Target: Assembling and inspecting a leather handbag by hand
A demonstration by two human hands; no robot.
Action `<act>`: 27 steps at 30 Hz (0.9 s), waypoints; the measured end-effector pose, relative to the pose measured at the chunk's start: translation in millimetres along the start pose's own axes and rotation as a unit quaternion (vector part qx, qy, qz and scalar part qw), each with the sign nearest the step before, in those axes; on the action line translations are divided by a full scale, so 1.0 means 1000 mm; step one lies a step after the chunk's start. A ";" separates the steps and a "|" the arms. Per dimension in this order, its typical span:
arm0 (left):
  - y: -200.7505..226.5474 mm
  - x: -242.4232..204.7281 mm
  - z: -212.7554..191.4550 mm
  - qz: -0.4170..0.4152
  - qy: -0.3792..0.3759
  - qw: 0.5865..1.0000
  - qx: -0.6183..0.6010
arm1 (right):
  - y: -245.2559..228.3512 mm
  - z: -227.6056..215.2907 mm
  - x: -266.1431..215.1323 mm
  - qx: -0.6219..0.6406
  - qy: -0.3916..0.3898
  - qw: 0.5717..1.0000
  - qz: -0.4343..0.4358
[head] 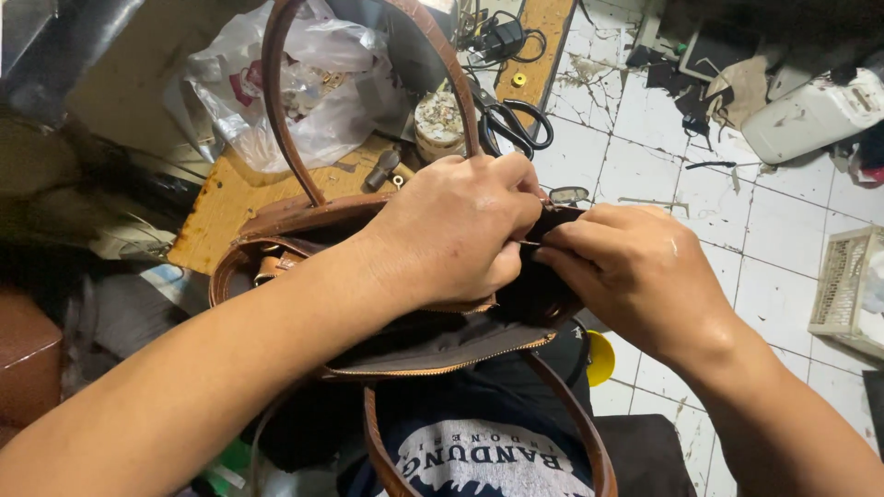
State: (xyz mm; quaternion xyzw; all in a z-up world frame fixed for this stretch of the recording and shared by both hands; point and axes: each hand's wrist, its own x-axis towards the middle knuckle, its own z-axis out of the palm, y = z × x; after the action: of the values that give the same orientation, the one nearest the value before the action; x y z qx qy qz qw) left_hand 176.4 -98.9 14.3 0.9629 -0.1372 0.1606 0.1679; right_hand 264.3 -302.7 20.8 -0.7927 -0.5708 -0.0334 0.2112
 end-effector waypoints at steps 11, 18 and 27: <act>-0.001 0.006 0.008 -0.031 0.030 0.997 0.066 | -0.009 0.000 -0.012 -0.011 0.039 0.999 0.034; -0.007 0.007 0.023 -0.005 0.092 0.986 0.141 | -0.008 0.006 -0.017 -0.032 0.069 0.997 0.017; -0.002 0.010 0.020 -0.060 0.098 0.987 0.116 | -0.009 0.013 -0.018 -0.030 0.126 0.991 -0.033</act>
State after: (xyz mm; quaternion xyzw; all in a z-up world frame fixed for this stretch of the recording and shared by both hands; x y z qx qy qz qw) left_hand 191.6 -106.3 -0.4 0.9620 -0.0430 0.2586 0.0768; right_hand 247.4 -312.0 6.5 -0.7687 -0.5644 -0.1571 0.2566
